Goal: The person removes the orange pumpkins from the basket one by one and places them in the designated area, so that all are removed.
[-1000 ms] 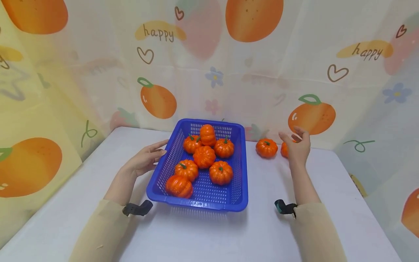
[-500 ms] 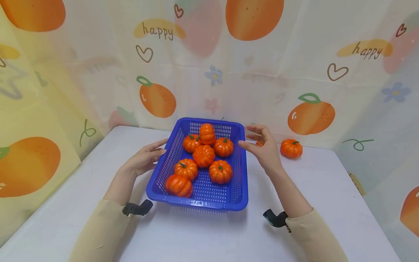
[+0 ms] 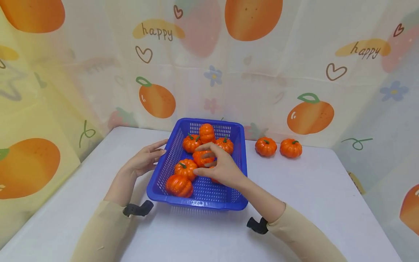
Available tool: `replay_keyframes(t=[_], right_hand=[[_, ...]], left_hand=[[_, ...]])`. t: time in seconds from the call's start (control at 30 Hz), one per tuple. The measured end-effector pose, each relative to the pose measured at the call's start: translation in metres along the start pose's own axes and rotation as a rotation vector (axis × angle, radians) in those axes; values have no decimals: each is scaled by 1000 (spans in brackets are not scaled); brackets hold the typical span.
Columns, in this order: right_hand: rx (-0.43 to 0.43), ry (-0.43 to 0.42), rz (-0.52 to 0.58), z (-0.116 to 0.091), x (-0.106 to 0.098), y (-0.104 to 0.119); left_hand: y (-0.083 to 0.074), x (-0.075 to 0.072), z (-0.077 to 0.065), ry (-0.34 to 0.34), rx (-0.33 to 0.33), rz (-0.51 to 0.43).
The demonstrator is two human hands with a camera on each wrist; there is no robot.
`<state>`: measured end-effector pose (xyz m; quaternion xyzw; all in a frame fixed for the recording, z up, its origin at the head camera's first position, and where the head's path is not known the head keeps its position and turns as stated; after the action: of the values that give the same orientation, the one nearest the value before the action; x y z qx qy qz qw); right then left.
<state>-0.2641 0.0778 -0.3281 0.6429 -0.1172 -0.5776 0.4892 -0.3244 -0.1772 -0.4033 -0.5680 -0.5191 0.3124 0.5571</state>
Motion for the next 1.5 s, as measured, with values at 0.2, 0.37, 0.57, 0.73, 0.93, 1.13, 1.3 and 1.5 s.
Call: replay_keyframes(t=[0.2, 0.37, 0.57, 0.73, 0.93, 1.13, 1.3, 1.5], right_hand=[[3, 119, -72, 7, 37, 8], [-11, 199, -186, 11, 60, 13], [-100, 278, -337, 14, 74, 11], [-147, 361, -423, 12, 78, 3], [-154, 374, -483, 10, 78, 1], [-173, 364, -515, 10, 77, 0], [-183, 386, -557, 8, 76, 0], [-224, 415, -627, 6, 77, 3]], left_hand=[[1, -1, 1, 0, -1, 4], [0, -1, 1, -1, -3, 12], [-1, 0, 1, 5, 6, 21], [-3, 2, 0, 13, 12, 4], [-2, 2, 0, 12, 6, -9], [1, 1, 2, 11, 4, 0], [1, 0, 2, 10, 0, -3], [1, -1, 2, 1, 1, 5]])
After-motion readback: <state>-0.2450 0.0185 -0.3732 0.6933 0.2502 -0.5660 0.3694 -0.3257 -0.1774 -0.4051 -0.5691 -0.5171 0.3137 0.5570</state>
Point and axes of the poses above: each hand's wrist, its own z-axis towards the middle knuckle, its own x-axis out of the palm, y = z × x, the point moved 6 cm from there along z, towards the middle knuckle, and after that the axes turned 13 degrees about -z, right-handed, at the moved point
